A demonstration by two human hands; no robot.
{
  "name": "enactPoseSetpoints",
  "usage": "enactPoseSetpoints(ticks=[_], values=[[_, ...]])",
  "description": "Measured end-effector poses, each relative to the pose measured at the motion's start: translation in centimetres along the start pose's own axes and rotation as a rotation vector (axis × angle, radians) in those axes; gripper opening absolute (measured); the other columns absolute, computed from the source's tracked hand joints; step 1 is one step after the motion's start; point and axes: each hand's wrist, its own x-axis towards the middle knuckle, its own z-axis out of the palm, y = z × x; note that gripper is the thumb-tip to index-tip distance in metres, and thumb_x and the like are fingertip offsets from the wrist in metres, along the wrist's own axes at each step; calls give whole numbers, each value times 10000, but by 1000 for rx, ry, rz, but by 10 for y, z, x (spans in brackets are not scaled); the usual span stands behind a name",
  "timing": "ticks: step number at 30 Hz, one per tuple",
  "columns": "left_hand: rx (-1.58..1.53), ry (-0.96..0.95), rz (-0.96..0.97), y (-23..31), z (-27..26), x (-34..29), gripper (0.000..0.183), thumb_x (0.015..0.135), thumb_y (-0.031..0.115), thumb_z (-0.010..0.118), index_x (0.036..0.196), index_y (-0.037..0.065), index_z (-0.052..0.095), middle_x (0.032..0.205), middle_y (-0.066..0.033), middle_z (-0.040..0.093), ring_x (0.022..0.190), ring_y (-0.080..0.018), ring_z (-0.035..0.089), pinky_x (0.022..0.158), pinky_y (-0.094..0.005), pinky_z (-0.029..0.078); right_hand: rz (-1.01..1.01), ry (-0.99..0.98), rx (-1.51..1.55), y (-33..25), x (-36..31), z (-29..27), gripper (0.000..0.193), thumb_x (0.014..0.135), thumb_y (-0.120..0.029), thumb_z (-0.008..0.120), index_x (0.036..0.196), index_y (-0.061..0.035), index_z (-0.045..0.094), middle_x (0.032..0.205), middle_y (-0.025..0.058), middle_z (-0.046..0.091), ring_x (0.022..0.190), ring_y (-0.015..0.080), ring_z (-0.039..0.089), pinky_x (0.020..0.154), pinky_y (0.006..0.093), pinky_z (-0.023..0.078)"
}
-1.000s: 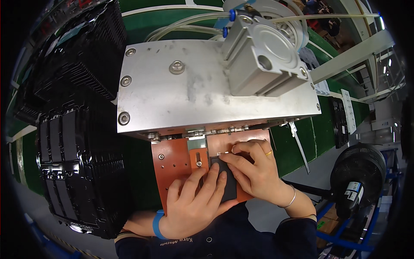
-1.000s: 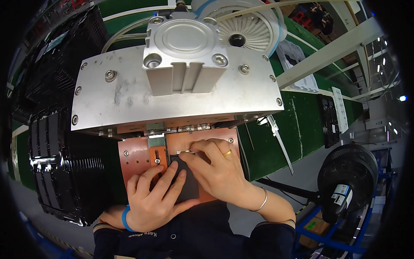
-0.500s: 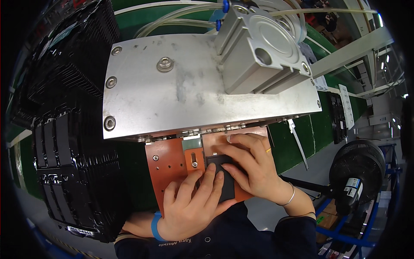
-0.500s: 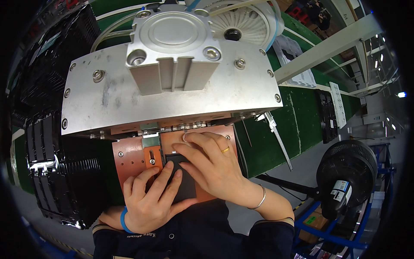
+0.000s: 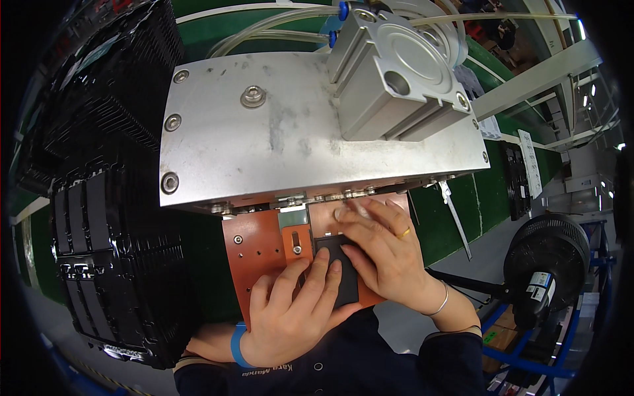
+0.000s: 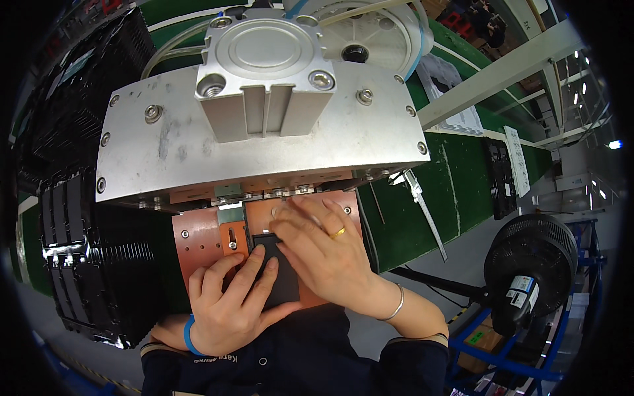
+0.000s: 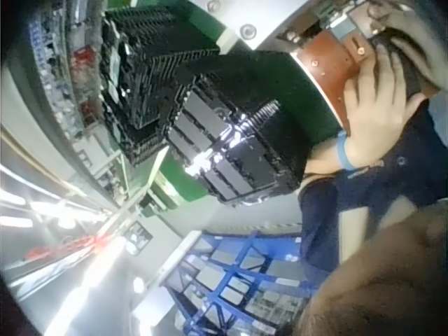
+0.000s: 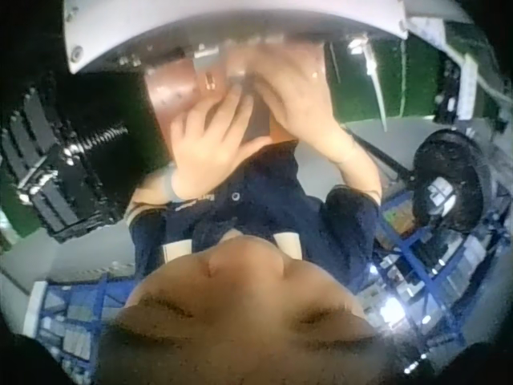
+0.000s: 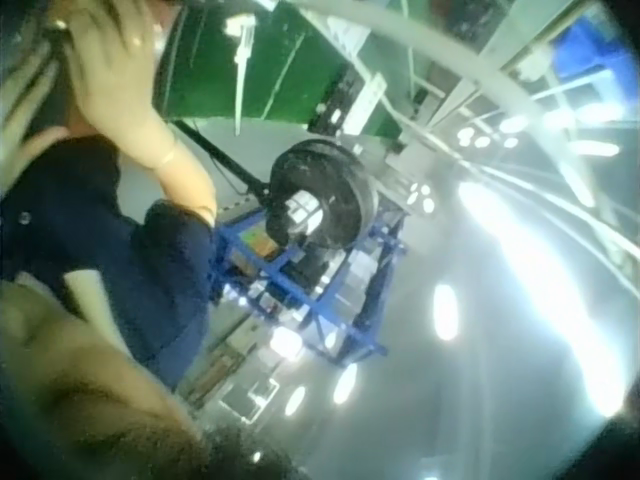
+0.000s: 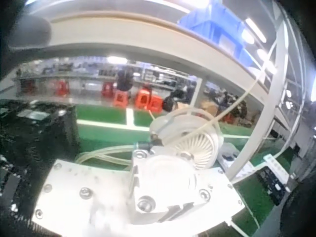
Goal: The person repeatedly picks up small black rectangular electronic components from a stack, places them into a metal press machine, and activates the press. After pressing, the person removes the component and uses a digital caliper to measure it before placing it back on the stack. This cycle is repeated for multiple units.
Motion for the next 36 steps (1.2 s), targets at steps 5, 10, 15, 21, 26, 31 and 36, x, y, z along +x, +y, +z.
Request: enactPoseSetpoints(ticks=[5,10,15,21,26,31,36], values=[[-25,20,1,0,1,0,544,740,595,694,983,111,743,1148,-33,670,1003,-222,549,804,-374,387,-55,31,59,3,-2,2,349,724,-78,680,1072,-108,673,1125,70,600,1076,284,542,916,411,440],[-78,28,5,-1,1,0,530,708,548,745,978,92,741,1139,-43,673,991,-224,557,790,-359,396,-72,-33,-1,0,1,-2,393,707,-79,692,1096,-123,690,1104,76,589,1037,279,545,893,388,444],[-142,17,-33,-2,-1,0,531,685,515,772,984,78,735,1149,-56,668,1001,-228,563,795,-361,404,63,106,122,-1,-19,-17,441,706,-110,742,1142,-85,678,1138,90,604,992,290,577,856,396,467],[-207,-35,-13,-13,-20,-1,528,697,472,778,1033,68,719,1181,-67,656,1076,-261,559,845,-378,414,-23,-246,307,-10,-48,-27,471,758,-297,789,1148,-59,673,1304,145,577,1242,312,553,995,424,480],[-237,-169,7,-21,-30,9,506,730,382,777,1106,56,685,1271,-63,601,1169,-264,527,916,-414,418,-71,-229,328,5,-28,-21,443,770,-252,774,1142,-34,670,1319,158,571,1239,324,554,1020,415,480],[-271,-219,21,-31,-21,13,533,732,366,770,1154,57,667,1345,-72,550,1225,-303,491,906,-453,440,-85,-194,333,15,-14,-14,431,765,-230,775,1126,-16,677,1302,170,585,1230,324,563,1020,405,487],[-293,-261,-2,-32,-20,20,484,751,336,757,1166,102,673,1350,-56,550,1233,-307,488,928,-460,446,-94,-203,354,20,-10,-11,429,753,-228,784,1104,-2,682,1292,167,595,1230,321,566,1017,403,490]])
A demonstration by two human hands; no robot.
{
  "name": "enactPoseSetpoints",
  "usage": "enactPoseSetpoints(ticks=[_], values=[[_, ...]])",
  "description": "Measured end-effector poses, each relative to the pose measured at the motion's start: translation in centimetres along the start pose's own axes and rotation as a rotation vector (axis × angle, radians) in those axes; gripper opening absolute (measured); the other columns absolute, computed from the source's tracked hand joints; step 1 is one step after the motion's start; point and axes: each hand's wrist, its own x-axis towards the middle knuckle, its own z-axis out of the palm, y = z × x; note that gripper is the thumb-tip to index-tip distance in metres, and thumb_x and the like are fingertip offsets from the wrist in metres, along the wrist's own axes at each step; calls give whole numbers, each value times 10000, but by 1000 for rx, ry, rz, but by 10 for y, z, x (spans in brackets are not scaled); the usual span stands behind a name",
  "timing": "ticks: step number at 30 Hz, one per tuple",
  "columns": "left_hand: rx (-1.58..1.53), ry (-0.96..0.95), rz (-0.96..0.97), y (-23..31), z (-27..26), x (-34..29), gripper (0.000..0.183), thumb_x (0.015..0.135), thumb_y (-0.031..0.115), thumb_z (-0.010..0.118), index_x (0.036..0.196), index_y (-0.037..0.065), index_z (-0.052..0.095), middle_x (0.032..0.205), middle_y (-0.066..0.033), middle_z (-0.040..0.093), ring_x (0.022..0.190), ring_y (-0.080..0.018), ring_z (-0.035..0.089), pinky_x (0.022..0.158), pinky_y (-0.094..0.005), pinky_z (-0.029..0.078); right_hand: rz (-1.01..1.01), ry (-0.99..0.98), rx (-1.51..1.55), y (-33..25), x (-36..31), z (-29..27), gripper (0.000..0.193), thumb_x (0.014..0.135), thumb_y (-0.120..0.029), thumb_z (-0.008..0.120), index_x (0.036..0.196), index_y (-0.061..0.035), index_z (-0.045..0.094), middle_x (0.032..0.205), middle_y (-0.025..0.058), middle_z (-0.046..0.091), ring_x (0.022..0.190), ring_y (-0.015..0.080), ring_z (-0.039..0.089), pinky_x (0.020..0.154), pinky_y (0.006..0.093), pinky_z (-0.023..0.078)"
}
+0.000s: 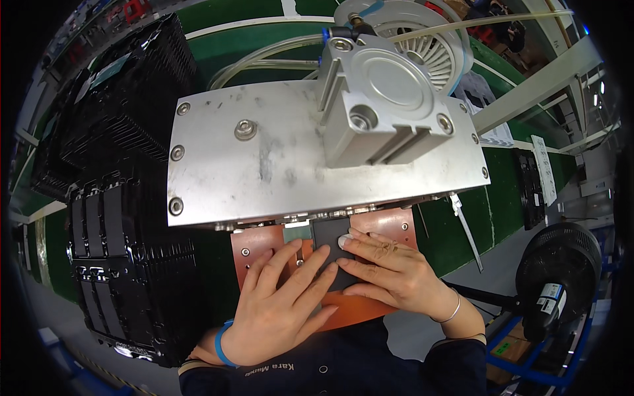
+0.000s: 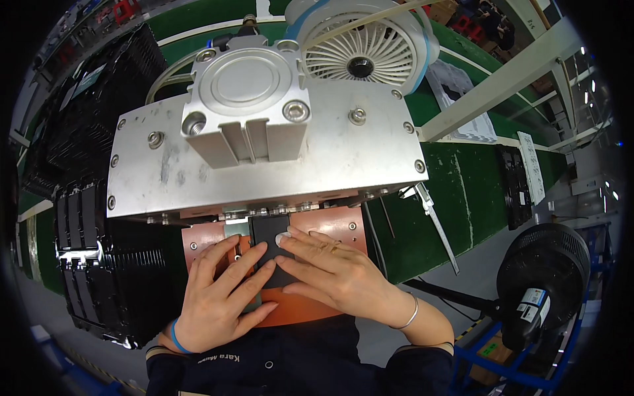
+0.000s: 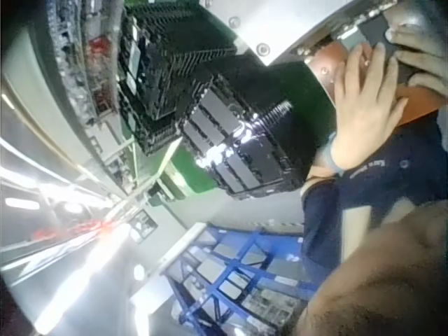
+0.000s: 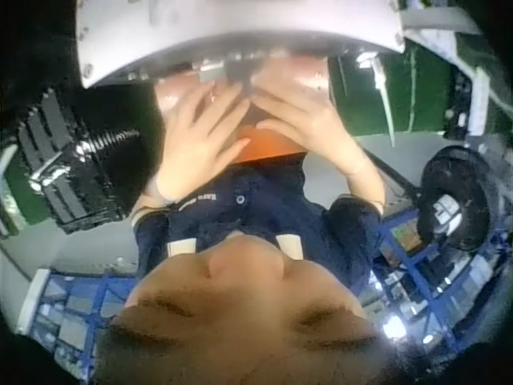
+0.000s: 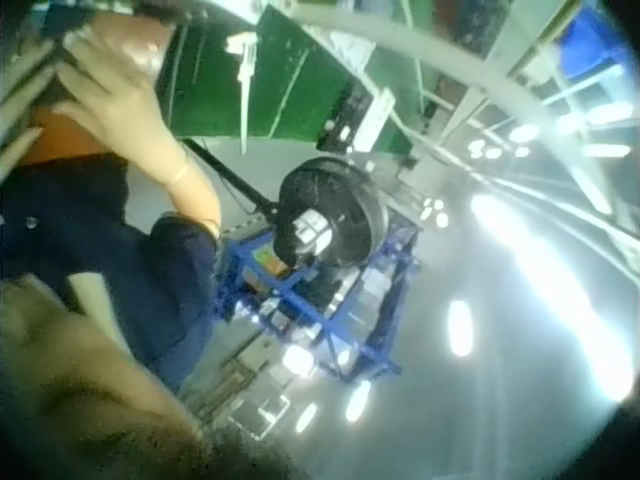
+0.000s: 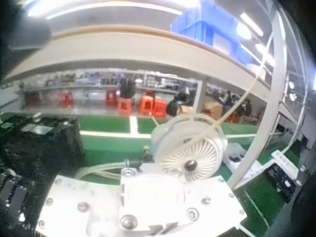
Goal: The person repeatedly picks up small black rectangular electronic components from a stack, places them into a metal press machine, and activates the press. After pressing, the person removes the component and uses a digital caliper to measure it before placing it back on the stack. This cycle is repeated for multiple units.
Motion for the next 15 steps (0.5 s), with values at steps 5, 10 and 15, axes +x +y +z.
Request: enactPoseSetpoints(ticks=[5,10,15], values=[[31,6,-4,0,3,-1,460,745,313,747,1162,129,682,1344,-38,561,1239,-288,491,923,-457,459,17,-27,6,-1,1,-4,440,746,-230,791,1108,-4,683,1295,165,595,1235,319,563,1022,403,485],[49,18,-4,1,4,-1,438,750,314,733,1150,138,692,1330,-25,573,1228,-273,499,915,-429,463,30,-34,18,-1,-1,-3,442,742,-212,805,1115,-6,683,1286,161,608,1210,309,585,1011,415,494],[38,12,2,0,6,-3,458,735,325,746,1153,142,702,1322,-21,588,1172,-307,497,890,-438,453,29,-42,35,-2,2,-5,427,750,-210,805,1105,-2,690,1216,158,646,1098,291,650,942,386,539]])
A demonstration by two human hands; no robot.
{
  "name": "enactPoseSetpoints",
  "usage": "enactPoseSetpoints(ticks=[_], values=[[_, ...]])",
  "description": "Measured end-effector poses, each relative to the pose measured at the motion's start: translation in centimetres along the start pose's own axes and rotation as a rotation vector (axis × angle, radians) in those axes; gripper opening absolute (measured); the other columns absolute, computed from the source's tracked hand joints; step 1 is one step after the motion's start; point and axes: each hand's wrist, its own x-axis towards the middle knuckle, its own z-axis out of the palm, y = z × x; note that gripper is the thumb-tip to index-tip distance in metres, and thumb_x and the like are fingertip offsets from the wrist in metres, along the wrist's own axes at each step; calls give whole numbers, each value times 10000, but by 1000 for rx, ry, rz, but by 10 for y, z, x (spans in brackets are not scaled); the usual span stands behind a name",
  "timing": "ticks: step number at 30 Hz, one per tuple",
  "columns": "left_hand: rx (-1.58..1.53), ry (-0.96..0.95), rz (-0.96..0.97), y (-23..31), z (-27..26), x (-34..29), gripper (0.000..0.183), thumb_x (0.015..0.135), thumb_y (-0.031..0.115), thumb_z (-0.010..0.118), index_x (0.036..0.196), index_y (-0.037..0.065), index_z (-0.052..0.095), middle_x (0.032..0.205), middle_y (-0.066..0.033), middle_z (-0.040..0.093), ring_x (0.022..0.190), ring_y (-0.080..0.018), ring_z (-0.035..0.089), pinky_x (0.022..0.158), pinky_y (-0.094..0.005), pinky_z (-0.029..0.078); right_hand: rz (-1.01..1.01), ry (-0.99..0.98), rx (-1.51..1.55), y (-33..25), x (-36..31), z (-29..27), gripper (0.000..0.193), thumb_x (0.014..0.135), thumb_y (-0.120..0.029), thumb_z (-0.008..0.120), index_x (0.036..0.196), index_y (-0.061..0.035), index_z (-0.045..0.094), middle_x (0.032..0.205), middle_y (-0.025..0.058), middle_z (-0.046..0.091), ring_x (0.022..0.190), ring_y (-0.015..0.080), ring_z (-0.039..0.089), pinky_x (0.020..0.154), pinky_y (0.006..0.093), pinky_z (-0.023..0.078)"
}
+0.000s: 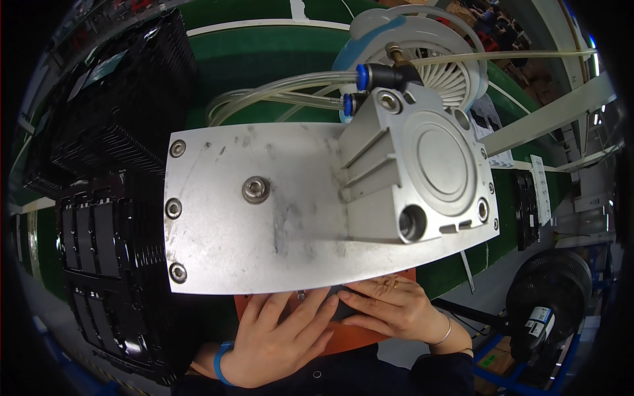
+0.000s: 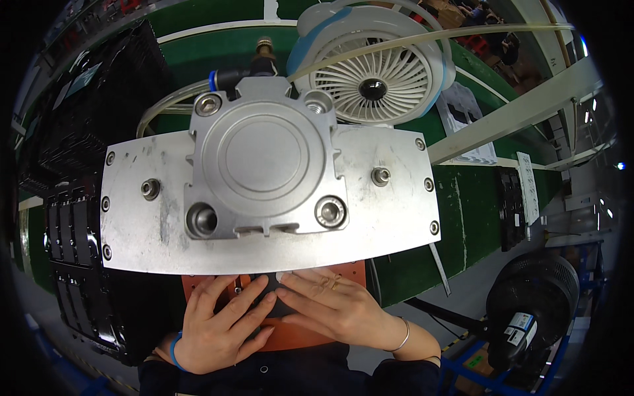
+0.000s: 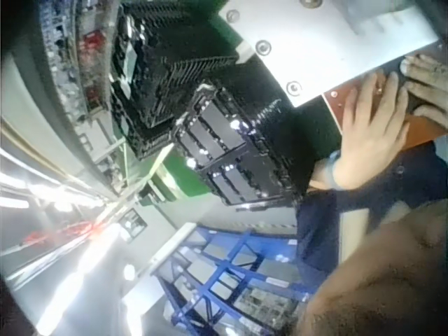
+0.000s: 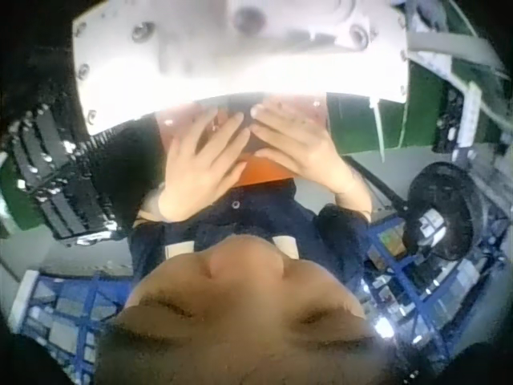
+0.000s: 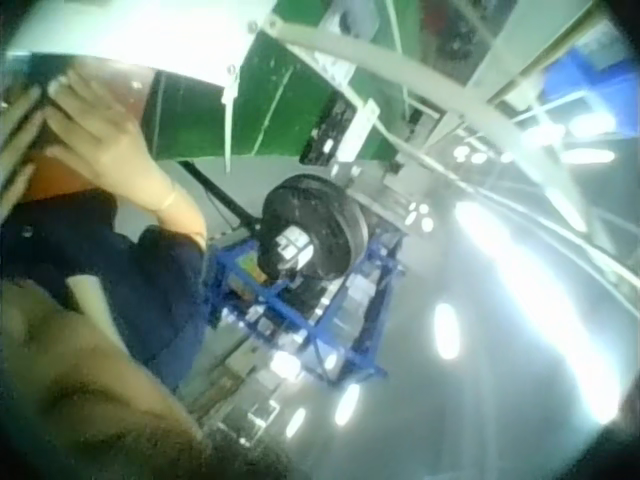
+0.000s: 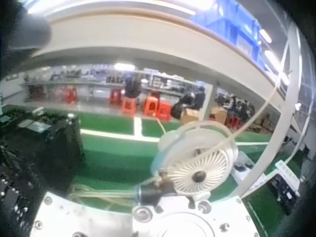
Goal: The person repeatedly picks up small black rectangular electronic components from a stack, places them into a metal press machine, and activates the press. After pressing, the person removes the component and uses a digital caliper to measure it before placing it back on the stack. This cycle is repeated for multiple units.
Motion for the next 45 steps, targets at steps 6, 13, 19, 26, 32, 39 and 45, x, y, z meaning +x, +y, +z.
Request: enactPoseSetpoints(ticks=[6,13,19,26,32,39,45], values=[[-15,-24,-24,1,1,-2,457,714,320,759,1136,151,713,1300,-8,598,1155,-320,494,941,-445,444,-26,10,-40,1,-1,0,431,750,-212,808,1106,2,692,1170,143,661,981,253,688,829,338,575],[-13,-38,-31,1,1,-3,452,713,314,760,1133,153,715,1283,-6,604,1162,-342,483,976,-462,428,-48,27,-68,1,1,-1,431,740,-209,813,1101,-3,697,1160,141,663,916,237,699,770,313,581],[-22,-43,-26,1,1,-4,452,707,302,765,1129,148,718,1286,-15,605,1179,-356,474,994,-475,425,-33,26,-52,2,-2,0,446,740,-215,816,1118,-13,692,1136,137,678,922,222,697,741,302,574],[-56,-61,-28,0,2,-6,475,701,283,771,1151,138,714,1304,-37,598,1187,-363,471,996,-474,429,-42,29,-38,2,-1,-1,455,746,-217,814,1128,-6,684,1127,141,685,920,222,698,731,298,572],[-62,-62,-29,0,2,-5,475,702,280,774,1147,129,713,1303,-39,596,1185,-366,471,989,-469,436,-33,25,-26,1,0,-1,454,745,-211,814,1126,0,684,1142,148,679,935,232,699,745,297,577],[-43,-55,-24,1,1,-4,465,709,280,774,1146,132,713,1293,-33,598,1183,-368,469,982,-462,444,-41,33,-34,2,-1,0,450,746,-208,811,1122,6,685,1141,159,676,945,240,700,762,303,580],[-58,-59,-23,0,2,-4,456,717,285,768,1144,134,714,1289,-29,600,1183,-362,469,994,-464,435,-44,31,-39,3,0,-1,447,752,-206,809,1124,8,684,1128,153,683,945,236,702,748,299,578]])
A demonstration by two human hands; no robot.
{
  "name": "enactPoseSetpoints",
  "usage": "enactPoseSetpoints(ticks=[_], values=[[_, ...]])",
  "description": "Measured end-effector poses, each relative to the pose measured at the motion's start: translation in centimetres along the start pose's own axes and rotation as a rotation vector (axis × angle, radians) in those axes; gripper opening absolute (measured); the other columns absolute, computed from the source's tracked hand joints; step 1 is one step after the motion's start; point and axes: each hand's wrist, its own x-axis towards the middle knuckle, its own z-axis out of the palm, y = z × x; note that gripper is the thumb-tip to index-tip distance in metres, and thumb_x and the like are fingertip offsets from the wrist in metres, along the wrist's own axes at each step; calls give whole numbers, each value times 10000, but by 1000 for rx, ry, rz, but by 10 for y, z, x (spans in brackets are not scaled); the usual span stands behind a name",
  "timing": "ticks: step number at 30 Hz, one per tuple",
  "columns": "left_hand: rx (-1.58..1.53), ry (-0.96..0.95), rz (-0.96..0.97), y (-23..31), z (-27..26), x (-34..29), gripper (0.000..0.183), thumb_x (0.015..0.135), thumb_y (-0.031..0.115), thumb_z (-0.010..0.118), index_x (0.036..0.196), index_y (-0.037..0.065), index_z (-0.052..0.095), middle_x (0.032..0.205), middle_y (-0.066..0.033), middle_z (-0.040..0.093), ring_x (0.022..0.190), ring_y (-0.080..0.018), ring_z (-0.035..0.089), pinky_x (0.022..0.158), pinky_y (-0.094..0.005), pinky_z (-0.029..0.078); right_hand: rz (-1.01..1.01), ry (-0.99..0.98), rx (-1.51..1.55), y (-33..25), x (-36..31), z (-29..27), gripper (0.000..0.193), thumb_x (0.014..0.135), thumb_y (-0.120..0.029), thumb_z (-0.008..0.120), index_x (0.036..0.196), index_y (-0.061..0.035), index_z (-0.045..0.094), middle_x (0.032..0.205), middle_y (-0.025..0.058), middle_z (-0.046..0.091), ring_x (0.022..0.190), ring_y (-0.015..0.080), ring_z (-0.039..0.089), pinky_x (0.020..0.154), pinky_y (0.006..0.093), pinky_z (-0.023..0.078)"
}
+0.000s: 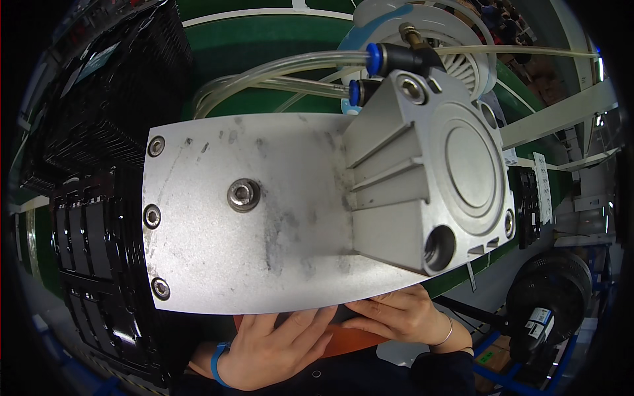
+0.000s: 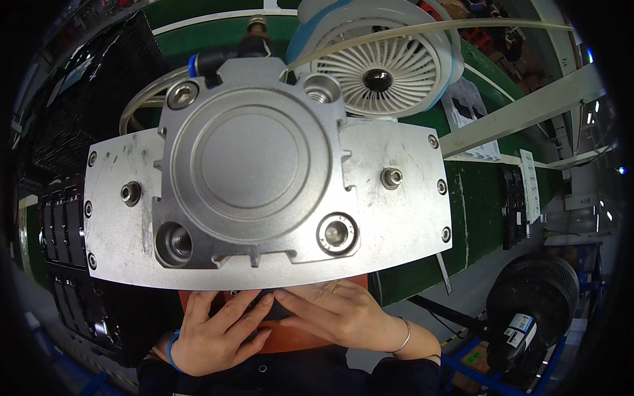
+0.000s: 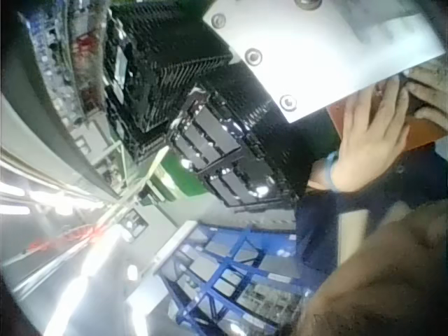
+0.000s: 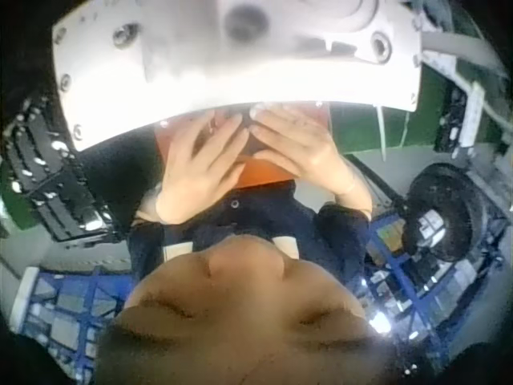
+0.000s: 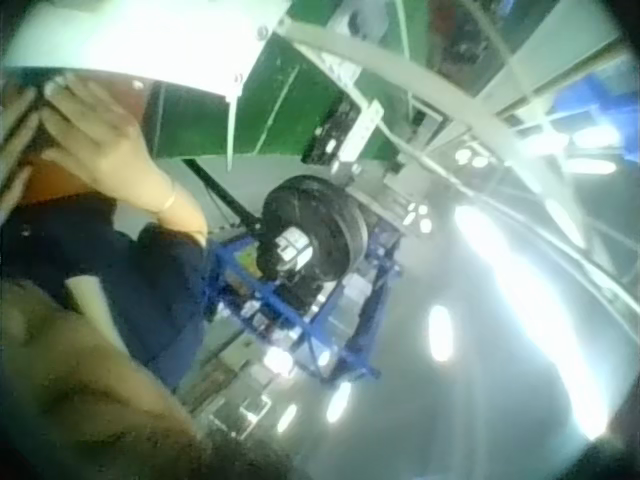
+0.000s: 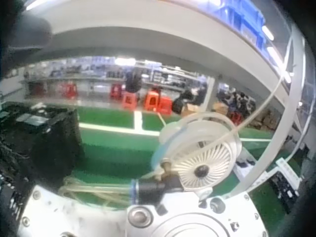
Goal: The person repeatedly picks up small black rectangular electronic components from a stack, places them into a metal press machine, and activates the press. After pressing, the person removes the component and uses a digital caliper to measure it before placing it back on the stack. This cycle is repeated for multiple units.
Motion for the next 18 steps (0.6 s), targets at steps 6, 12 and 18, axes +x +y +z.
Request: enactPoseSetpoints(ticks=[6,12,18], values=[[48,10,4,1,-1,0,439,773,322,734,1165,127,699,1277,-23,568,1138,-277,499,973,-432,410,8,-11,-28,-3,0,-1,437,753,-208,810,1119,-2,688,1123,138,688,959,236,698,764,304,574],[-8,28,14,1,-2,5,474,718,266,758,1159,104,696,1319,-58,583,1192,-351,474,965,-451,444,51,-24,30,-3,-1,-1,429,750,-203,806,1108,1,690,1202,163,654,1077,277,659,889,356,552],[-134,70,48,-6,-6,8,487,716,241,760,1164,71,676,1309,-93,588,1201,-346,511,956,-441,446,89,-37,-8,-9,0,-1,397,761,-177,788,1095,11,686,1258,166,624,1226,326,570,1027,418,478]])
